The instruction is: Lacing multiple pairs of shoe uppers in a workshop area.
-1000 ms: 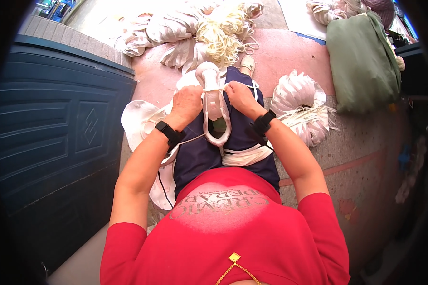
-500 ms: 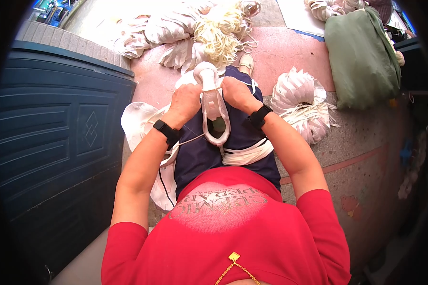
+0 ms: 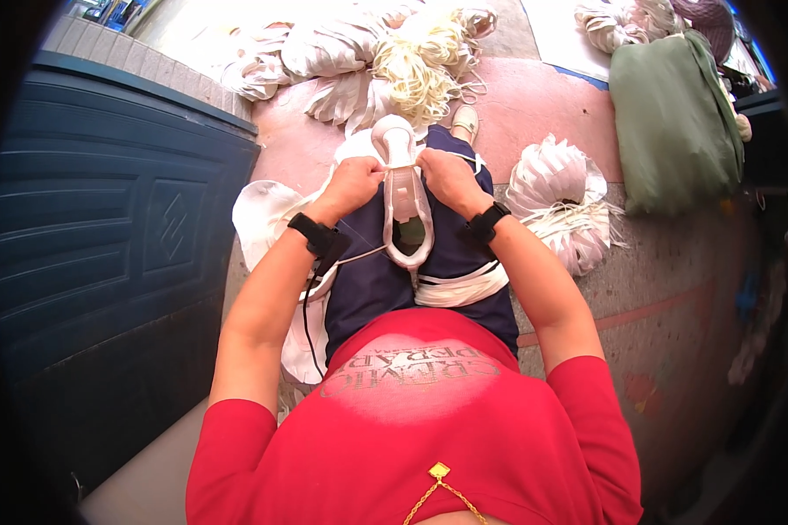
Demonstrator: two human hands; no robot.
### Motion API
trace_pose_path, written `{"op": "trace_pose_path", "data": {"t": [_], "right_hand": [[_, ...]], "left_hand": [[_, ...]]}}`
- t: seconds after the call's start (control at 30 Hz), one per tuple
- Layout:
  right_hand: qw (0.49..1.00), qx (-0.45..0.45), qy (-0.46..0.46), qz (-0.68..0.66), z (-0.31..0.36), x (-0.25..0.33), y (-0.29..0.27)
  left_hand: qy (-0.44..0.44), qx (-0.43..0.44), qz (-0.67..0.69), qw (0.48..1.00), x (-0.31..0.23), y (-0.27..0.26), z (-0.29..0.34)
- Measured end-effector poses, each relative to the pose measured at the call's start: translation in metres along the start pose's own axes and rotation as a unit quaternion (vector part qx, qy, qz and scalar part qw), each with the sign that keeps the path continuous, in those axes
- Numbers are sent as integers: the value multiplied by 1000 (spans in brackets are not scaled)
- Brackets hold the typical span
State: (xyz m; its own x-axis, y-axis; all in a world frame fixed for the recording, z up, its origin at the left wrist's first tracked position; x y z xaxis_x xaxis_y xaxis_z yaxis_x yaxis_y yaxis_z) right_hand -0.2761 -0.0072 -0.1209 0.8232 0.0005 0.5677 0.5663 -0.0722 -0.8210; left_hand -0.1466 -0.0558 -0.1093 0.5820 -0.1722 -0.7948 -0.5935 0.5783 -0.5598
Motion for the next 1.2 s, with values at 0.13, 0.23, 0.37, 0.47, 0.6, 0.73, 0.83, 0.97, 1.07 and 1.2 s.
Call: {"op": "trace_pose_path", "data": {"t": [0.13, 0.23, 0.37, 0.47, 0.6, 0.73, 0.83, 0.97, 1.07, 1.2], "right_hand": [[999, 20, -15, -42, -3, 2, 0], [997, 43, -5, -58, -7, -6, 5], [998, 44, -41, 16, -13, 8, 8], [998, 51, -31, 27, -9, 9, 14], [999, 34, 8, 24, -3, 1, 10], [999, 40, 8, -1, -3, -4, 12], [998, 56, 35, -6, -4, -12, 18], [998, 57, 27, 0, -7, -4, 15], [999, 50, 4, -14, -9, -2, 16], [993, 91, 29, -70, -10, -4, 19]], "left_hand": [[126, -13, -220, 967, -30, 4, 4], [136, 13, -287, 948, -37, 7, 2], [168, 22, -251, 953, -42, 14, -1], [112, 16, -166, 980, -25, 7, -1], [67, 10, -111, 991, -15, -3, 4], [78, 3, -110, 991, -14, 1, 2], [112, -6, -107, 988, -13, 3, 1], [106, -4, -121, 987, -12, 1, 1], [103, 2, -120, 987, -15, 0, 1], [143, 3, -240, 960, -32, 8, 2]]}}
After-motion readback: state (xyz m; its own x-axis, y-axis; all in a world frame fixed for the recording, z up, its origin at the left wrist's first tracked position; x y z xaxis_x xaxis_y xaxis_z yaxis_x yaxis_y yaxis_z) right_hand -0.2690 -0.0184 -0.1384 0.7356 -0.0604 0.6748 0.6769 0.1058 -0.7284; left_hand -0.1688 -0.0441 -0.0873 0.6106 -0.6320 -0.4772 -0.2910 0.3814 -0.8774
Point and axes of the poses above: each hand's wrist, its own z-axis away from the middle knuckle, its own y-axis out of the palm, x = y × z, the point moved 9 cm from there along -z, towards the middle knuckle, and after that the axes turned 12 degrees about z, right-handed, at the moved point
